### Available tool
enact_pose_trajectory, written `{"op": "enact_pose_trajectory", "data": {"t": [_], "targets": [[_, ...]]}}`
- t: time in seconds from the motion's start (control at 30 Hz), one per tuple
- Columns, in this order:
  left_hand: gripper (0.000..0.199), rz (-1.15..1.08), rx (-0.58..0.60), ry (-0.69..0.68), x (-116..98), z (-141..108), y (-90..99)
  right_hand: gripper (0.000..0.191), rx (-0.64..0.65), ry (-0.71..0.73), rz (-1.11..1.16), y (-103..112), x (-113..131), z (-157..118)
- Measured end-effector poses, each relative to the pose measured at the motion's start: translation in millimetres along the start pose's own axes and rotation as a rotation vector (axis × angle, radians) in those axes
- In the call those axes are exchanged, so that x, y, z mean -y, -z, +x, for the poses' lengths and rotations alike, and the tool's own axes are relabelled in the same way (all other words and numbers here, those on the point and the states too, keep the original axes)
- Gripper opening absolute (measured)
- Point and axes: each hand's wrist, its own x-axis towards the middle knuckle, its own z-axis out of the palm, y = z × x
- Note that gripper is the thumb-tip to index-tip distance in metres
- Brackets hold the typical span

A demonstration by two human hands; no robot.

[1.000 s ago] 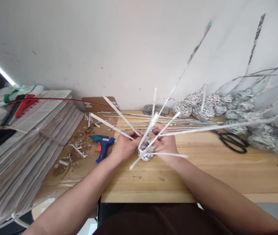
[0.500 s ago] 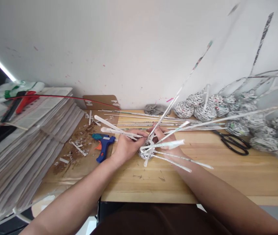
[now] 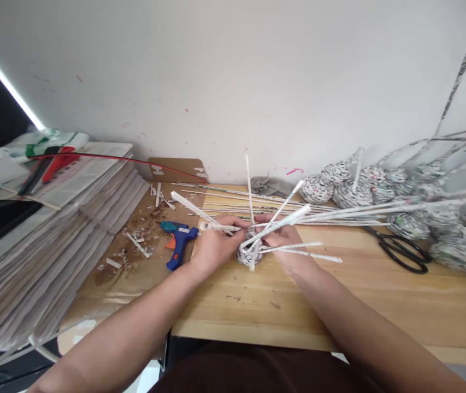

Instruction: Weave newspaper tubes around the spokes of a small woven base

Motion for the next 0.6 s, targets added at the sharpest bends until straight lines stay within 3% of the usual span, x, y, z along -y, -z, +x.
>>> {"op": "enact_pose_trajectory", "data": {"t": [0.17, 0.33, 0.47, 0.6], "targets": [[0.01, 0.063, -0.019, -0.046, 0.7, -2.1, 2.8, 0.031, 0.037, -0.017, 0.018, -1.0, 0.8, 0.1], [0.013, 0.022, 0.057, -0.039, 0.4, -1.3, 5.2, 0.029, -0.06, 0.022, 0.007, -1.5, -7.5, -2.0], [0.009, -0.043, 0.108, 0.096, -2.6, 1.5, 6.2, 0.032, -0.101, 0.04, 0.062, -2.8, -17.8, -2.1], [0.023, -0.129, 0.172, 0.223, -5.6, 4.3, 9.3, 0.037, -0.087, 0.06, 0.086, -4.8, -20.1, -0.7]]}}
